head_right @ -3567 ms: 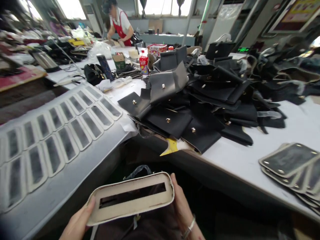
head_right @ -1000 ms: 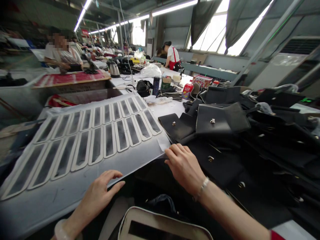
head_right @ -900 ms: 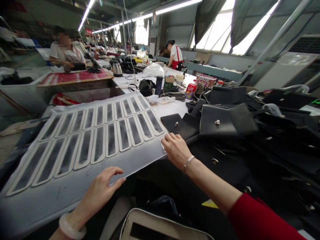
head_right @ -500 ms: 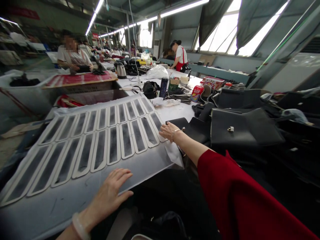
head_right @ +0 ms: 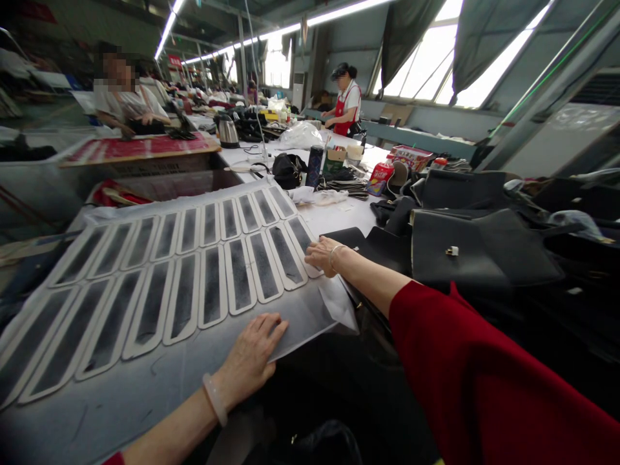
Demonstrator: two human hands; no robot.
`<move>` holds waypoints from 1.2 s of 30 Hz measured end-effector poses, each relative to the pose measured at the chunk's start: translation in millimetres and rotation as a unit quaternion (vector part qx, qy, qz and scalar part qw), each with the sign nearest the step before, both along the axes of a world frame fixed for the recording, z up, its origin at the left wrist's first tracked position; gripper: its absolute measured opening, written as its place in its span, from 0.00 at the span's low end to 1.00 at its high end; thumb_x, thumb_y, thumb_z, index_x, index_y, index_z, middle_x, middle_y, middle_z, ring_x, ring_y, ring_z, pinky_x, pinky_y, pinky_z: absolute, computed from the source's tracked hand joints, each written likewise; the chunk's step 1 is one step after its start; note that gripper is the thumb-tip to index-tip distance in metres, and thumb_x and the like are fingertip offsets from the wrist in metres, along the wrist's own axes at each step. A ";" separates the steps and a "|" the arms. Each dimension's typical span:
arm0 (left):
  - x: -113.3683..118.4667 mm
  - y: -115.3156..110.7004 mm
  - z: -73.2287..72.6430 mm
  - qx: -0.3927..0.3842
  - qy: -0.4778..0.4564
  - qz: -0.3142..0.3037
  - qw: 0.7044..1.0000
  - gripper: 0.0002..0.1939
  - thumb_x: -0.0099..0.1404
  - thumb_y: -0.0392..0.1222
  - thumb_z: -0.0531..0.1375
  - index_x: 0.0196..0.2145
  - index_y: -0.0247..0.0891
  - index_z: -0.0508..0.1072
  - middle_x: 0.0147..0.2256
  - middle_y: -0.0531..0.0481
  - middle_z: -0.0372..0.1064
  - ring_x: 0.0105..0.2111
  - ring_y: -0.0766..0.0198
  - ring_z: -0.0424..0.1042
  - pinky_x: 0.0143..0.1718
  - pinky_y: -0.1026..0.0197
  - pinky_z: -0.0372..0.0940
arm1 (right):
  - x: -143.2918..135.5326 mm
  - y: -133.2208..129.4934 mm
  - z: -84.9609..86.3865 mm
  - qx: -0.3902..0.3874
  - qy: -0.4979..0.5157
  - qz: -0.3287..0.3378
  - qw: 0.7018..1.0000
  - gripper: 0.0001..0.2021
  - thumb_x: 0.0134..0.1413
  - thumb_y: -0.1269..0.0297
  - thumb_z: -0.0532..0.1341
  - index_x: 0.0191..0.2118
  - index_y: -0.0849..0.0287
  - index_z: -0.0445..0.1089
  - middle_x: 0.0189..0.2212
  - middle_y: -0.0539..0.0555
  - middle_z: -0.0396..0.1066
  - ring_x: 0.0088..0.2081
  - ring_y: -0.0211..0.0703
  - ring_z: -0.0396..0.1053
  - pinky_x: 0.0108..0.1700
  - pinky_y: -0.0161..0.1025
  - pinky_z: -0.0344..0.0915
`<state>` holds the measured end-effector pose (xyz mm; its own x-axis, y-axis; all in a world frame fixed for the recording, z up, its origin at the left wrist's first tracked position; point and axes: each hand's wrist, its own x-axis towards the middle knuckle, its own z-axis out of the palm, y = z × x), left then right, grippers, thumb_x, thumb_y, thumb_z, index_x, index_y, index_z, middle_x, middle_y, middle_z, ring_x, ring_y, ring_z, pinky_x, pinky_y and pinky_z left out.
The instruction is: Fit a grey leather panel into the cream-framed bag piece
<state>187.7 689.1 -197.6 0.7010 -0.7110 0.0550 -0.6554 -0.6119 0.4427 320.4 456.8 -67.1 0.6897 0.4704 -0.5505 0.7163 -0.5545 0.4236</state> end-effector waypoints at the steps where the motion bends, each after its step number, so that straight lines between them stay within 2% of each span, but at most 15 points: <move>1: 0.0 -0.2 0.3 0.004 0.000 -0.005 1.000 0.38 0.51 0.31 0.56 0.61 0.37 0.59 0.60 0.41 0.54 0.60 0.49 0.53 0.64 0.48 0.50 | 2.8 0.7 -1.1 -0.004 0.006 -0.009 1.000 0.20 0.45 0.65 0.69 0.45 0.59 0.68 0.45 0.56 0.68 0.49 0.50 0.65 0.44 0.45 0.57; 5: 0.2 -1.0 -0.3 0.015 -0.008 -0.009 1.000 0.38 0.50 0.32 0.55 0.61 0.37 0.59 0.60 0.41 0.53 0.59 0.48 0.53 0.63 0.48 0.52 | 10.6 1.9 -7.8 -0.006 0.004 -0.011 1.000 0.28 0.42 0.54 0.73 0.48 0.61 0.67 0.46 0.56 0.69 0.50 0.51 0.64 0.45 0.45 0.58; 9: 0.8 -2.2 -4.0 0.018 -0.023 -0.014 0.999 0.38 0.49 0.31 0.54 0.61 0.37 0.59 0.59 0.40 0.53 0.58 0.48 0.54 0.61 0.48 0.55 | 13.7 -0.1 -7.9 -0.003 0.005 0.018 1.000 0.23 0.44 0.55 0.73 0.44 0.58 0.70 0.44 0.53 0.69 0.50 0.48 0.64 0.42 0.44 0.58; 12: 1.5 -3.0 -5.3 0.019 -0.035 -0.019 0.999 0.38 0.50 0.31 0.54 0.61 0.36 0.59 0.59 0.39 0.53 0.57 0.47 0.54 0.61 0.47 0.55 | 10.5 -1.1 -5.3 0.007 -0.007 0.054 0.998 0.13 0.48 0.59 0.70 0.38 0.57 0.72 0.43 0.53 0.68 0.49 0.48 0.64 0.38 0.44 0.59; 15: 1.9 -3.3 -4.8 0.027 -0.034 -0.022 0.999 0.38 0.51 0.31 0.54 0.62 0.36 0.58 0.59 0.38 0.53 0.57 0.46 0.54 0.61 0.47 0.54 | -2.0 -0.1 -10.1 0.015 -0.034 0.114 0.993 0.02 0.55 0.69 0.62 0.35 0.59 0.72 0.41 0.54 0.68 0.47 0.49 0.64 0.39 0.48 0.60; 19: 0.9 -4.2 -3.0 0.044 -0.028 -0.021 0.998 0.39 0.51 0.31 0.55 0.62 0.35 0.57 0.59 0.37 0.52 0.59 0.45 0.53 0.62 0.45 0.53 | -19.4 -1.1 -19.1 0.026 -0.118 0.168 0.978 0.13 0.62 0.76 0.48 0.38 0.64 0.71 0.37 0.58 0.69 0.42 0.53 0.64 0.44 0.59 0.60; 21: -0.2 -5.2 -2.4 0.051 -0.024 -0.020 0.998 0.39 0.51 0.31 0.55 0.63 0.36 0.57 0.60 0.37 0.51 0.59 0.45 0.52 0.62 0.45 0.52 | -18.5 -3.6 -13.9 0.037 -0.166 0.162 0.972 0.15 0.64 0.76 0.45 0.40 0.66 0.69 0.36 0.60 0.68 0.41 0.53 0.64 0.43 0.59 0.59; 24: -1.8 -6.3 -2.3 0.046 -0.023 -0.014 0.999 0.39 0.51 0.30 0.55 0.63 0.36 0.57 0.61 0.38 0.50 0.60 0.46 0.52 0.63 0.47 0.52 | -3.9 -5.9 7.9 0.061 -0.217 0.153 0.962 0.15 0.64 0.77 0.43 0.40 0.65 0.67 0.36 0.59 0.68 0.40 0.52 0.64 0.40 0.53 0.57; 28: -0.8 -5.1 -1.5 0.027 -0.022 -0.004 0.999 0.39 0.50 0.30 0.55 0.62 0.37 0.58 0.60 0.40 0.51 0.60 0.48 0.52 0.63 0.49 0.52 | 15.4 -1.9 35.8 0.072 -0.228 0.176 0.955 0.11 0.63 0.76 0.46 0.39 0.62 0.65 0.35 0.57 0.67 0.40 0.51 0.63 0.41 0.52 0.53; 32: 4.3 -2.0 4.2 0.000 0.014 -0.004 1.000 0.37 0.49 0.32 0.55 0.60 0.35 0.62 0.58 0.40 0.55 0.57 0.52 0.55 0.62 0.53 0.54 | 17.6 -2.5 42.1 0.071 -0.219 0.183 0.956 0.07 0.58 0.76 0.51 0.37 0.61 0.65 0.34 0.55 0.68 0.40 0.49 0.63 0.41 0.51 0.50; 36: 6.3 -1.6 8.1 0.010 0.012 -0.012 1.000 0.37 0.49 0.34 0.55 0.60 0.31 0.61 0.58 0.38 0.55 0.57 0.50 0.55 0.62 0.52 0.55 | 19.3 -17.4 46.9 0.078 -0.248 0.098 0.961 0.09 0.48 0.77 0.55 0.37 0.62 0.66 0.33 0.55 0.70 0.41 0.50 0.64 0.40 0.49 0.48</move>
